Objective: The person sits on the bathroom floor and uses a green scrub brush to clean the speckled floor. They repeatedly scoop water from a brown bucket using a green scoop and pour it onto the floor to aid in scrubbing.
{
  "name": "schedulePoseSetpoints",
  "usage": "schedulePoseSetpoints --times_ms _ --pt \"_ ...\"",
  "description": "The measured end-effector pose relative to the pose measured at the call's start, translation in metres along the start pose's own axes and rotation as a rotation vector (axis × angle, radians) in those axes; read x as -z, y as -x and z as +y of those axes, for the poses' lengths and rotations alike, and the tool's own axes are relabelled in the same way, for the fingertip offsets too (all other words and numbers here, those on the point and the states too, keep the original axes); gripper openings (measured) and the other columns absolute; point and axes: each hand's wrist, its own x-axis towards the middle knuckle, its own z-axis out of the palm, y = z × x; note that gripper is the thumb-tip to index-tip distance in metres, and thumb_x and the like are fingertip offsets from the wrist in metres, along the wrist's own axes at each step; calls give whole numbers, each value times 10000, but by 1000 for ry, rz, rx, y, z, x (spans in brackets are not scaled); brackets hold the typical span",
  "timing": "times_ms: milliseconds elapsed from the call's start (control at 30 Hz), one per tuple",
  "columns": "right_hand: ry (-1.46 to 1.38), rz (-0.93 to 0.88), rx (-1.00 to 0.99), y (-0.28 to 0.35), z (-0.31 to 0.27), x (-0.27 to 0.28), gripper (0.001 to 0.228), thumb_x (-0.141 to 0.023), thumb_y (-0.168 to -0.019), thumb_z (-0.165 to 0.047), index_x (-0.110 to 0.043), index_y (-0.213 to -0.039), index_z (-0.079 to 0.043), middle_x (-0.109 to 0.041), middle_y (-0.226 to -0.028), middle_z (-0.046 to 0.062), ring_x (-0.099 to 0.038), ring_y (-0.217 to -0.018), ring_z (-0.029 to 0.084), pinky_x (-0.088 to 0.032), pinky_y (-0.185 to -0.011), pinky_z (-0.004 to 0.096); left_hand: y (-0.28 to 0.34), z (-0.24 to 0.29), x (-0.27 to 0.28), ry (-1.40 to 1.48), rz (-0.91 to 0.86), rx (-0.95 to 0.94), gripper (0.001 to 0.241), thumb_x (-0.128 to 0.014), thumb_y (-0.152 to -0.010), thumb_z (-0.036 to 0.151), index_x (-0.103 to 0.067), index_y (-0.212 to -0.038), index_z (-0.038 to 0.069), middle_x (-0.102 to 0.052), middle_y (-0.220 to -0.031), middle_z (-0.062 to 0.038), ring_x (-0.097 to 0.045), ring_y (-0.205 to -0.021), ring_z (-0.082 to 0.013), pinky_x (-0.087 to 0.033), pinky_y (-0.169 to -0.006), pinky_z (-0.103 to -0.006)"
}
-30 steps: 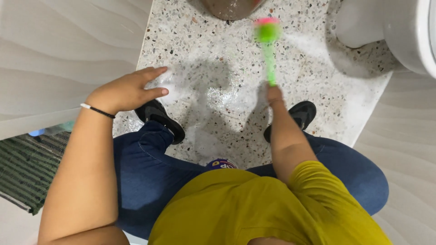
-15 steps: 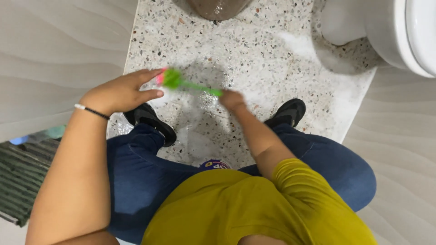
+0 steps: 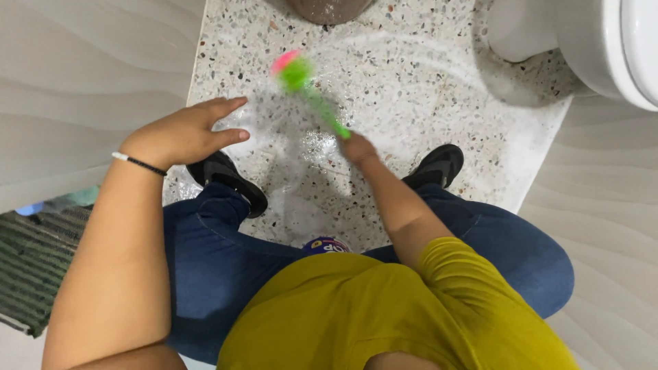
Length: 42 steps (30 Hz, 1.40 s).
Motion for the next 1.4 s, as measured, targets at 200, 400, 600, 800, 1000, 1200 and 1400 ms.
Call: schedulePoseSetpoints --times_ms 200,400,600,800,1000,1200,1400 --pt "339 141 453 -76 121 -38 523 -337 -1000 -455 -675 -1299 -189 -554 -1390 295 -598 -1117 517 -450 -952 597 7 3 4 -21 1 53 723 -605 -931 517 -429 -1545 177 -420 -1578 -190 -406 -1436 -380 -352 -1144 -403" --pt "-645 378 -367 -96 168 7 563 -423 -1076 -507 -638 -1162 6 -695 -1044 245 -709 -901 387 -580 -775 527 15 0 9 19 36 51 719 -602 -935 506 -427 -1550 179 -425 -1579 -185 -408 -1446 -371 -350 -1152 -396" --pt "-49 -67 101 -42 -7 -67 594 -426 -1114 -496 -691 -1108 35 -695 -1054 238 -677 -948 315 -535 -899 444 3 11 4 -47 60 -1 723 -633 -951 493 -420 -1563 174 -406 -1538 -242 -395 -1399 -420 -348 -1106 -433" --pt "177 -247 66 -11 -36 -9 625 -285 -1016 -558 -520 -1452 -175 -747 -1154 136 -763 -1001 303 -545 -942 436 8 -5 3 -10 -2 92 700 -614 -926 513 -465 -1526 185 -511 -1546 -154 -496 -1401 -364 -402 -1141 -390" --pt "-82 477 -96 -190 217 -16 480 -475 -1087 -407 -621 -1146 47 -713 -1010 281 -692 -945 437 -559 -770 515 12 -3 9 35 54 55 727 -611 -916 503 -429 -1546 191 -424 -1578 -180 -420 -1428 -375 -362 -1131 -404" --pt "417 40 298 -60 41 -70 439 -332 -1158 -337 -615 -1132 -2 -712 -932 234 -710 -816 370 -565 -762 493 -3 -2 1 -40 22 68 734 -617 -930 514 -412 -1560 198 -409 -1570 -193 -393 -1431 -392 -346 -1126 -417" --pt "249 -226 109 -17 -20 -39 647 -323 -1018 -573 -481 -1439 -109 -633 -1343 197 -623 -1235 348 -476 -1066 477 4 -12 -1 25 21 62 750 -615 -902 529 -441 -1540 176 -476 -1560 -159 -459 -1436 -339 -372 -1159 -391"
